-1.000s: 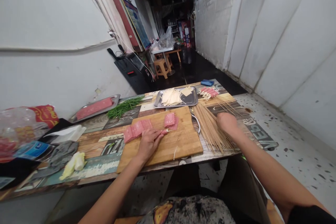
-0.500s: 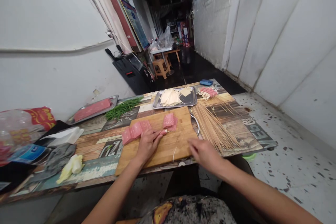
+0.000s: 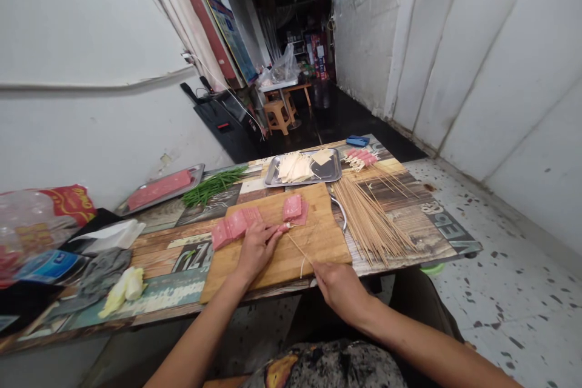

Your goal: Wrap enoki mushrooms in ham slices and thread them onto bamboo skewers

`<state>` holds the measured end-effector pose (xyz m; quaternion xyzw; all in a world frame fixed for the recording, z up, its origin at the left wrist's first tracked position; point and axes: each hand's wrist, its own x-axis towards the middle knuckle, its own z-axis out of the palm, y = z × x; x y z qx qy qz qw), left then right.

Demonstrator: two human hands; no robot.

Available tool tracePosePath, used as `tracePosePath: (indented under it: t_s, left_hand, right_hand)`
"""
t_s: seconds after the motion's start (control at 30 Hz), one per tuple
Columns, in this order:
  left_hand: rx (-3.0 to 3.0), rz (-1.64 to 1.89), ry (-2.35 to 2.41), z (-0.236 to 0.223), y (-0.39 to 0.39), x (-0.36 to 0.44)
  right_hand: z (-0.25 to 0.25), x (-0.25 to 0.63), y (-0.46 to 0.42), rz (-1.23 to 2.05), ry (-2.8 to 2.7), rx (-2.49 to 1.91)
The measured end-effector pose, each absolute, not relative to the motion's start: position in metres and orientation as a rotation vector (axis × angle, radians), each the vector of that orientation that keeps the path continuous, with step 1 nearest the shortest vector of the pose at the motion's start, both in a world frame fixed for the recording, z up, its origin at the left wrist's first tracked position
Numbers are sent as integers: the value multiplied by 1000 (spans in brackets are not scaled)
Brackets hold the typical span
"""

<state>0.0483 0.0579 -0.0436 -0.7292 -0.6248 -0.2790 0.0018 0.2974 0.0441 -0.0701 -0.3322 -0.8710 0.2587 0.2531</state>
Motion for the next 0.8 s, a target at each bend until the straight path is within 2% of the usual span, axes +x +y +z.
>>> tracePosePath:
  t_s: [0.8]
  left_hand:
    - [-2298,-803,-1965,-38,57,50]
  right_hand:
    - [-54,282,46,679,-2502,-1048]
